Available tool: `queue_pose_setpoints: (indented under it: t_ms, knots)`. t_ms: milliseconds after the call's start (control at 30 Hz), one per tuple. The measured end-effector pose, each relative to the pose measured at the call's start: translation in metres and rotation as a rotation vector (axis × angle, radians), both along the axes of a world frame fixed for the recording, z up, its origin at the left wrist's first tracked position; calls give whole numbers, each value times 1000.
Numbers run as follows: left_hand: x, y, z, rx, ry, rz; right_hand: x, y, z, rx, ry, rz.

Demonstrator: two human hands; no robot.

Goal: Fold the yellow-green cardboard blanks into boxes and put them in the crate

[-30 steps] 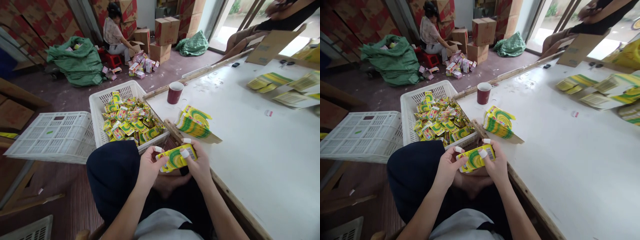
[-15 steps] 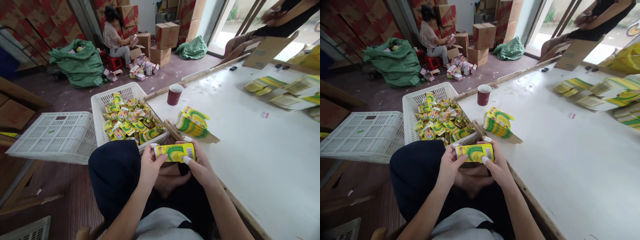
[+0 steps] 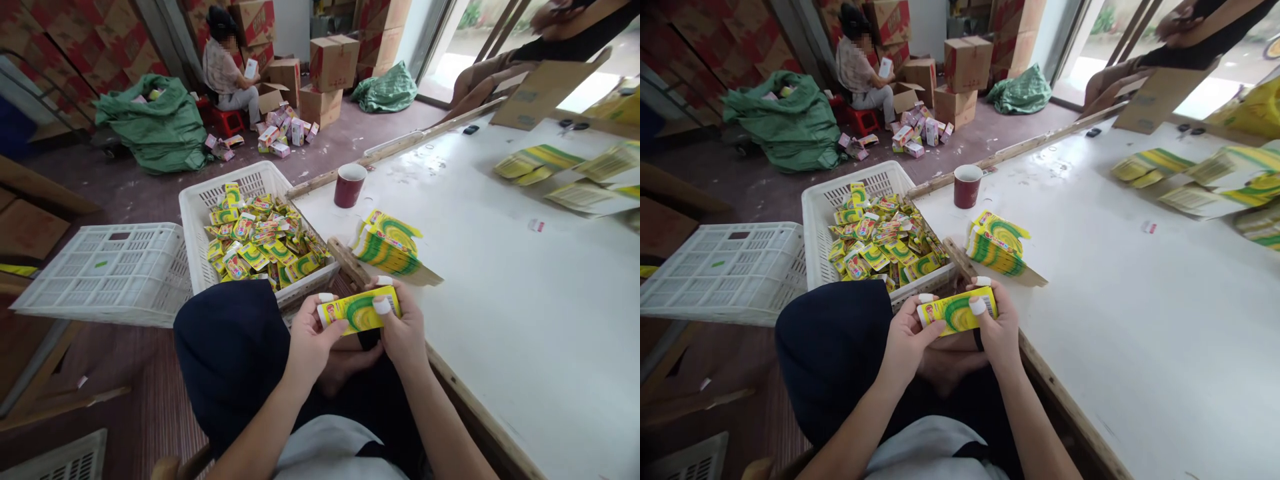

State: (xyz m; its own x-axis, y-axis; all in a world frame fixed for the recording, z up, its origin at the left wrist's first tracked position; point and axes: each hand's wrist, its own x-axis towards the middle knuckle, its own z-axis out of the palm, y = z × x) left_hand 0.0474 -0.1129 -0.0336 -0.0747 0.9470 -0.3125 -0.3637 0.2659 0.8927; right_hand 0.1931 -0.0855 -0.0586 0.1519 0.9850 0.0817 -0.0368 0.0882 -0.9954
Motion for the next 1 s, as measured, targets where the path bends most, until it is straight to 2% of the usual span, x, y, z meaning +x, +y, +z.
queue_pose_setpoints:
  t_ms: [100, 167, 233, 300, 367, 400, 467, 533, 600, 667, 733, 1000]
  knots:
    - [6, -4, -3, -1, 13, 1, -6, 2, -1, -50, -64, -169]
    - [4, -2, -2, 5, 30, -13, -7, 3, 3, -38, -105, -142]
    - [-7, 11, 3, 44, 88, 8, -3, 5, 10, 15, -133, -47]
    - [-26, 34, 9, 139, 196, 140, 8, 10, 20, 105, -168, -43]
    - [-48, 60, 14, 298, 302, 420, 24, 20, 30, 201, -256, -191]
    - [-58, 72, 15, 349, 337, 493, 33, 26, 34, 230, -335, -281]
    - [-71, 85, 12, 311, 409, 539, 50, 41, 39, 228, -536, -380]
    - [-70, 82, 2, 241, 440, 474, 63, 56, 37, 158, -723, -368]
    - [-61, 68, -11, 181, 411, 338, 69, 66, 31, 76, -849, -322]
    - [-50, 51, -23, 125, 352, 199, 72, 73, 25, 35, -903, -299]
    - [-42, 38, -30, 74, 301, 119, 74, 75, 21, 32, -910, -292]
    - [-37, 34, -22, 48, 229, 34, 80, 82, 29, 56, -921, -204]
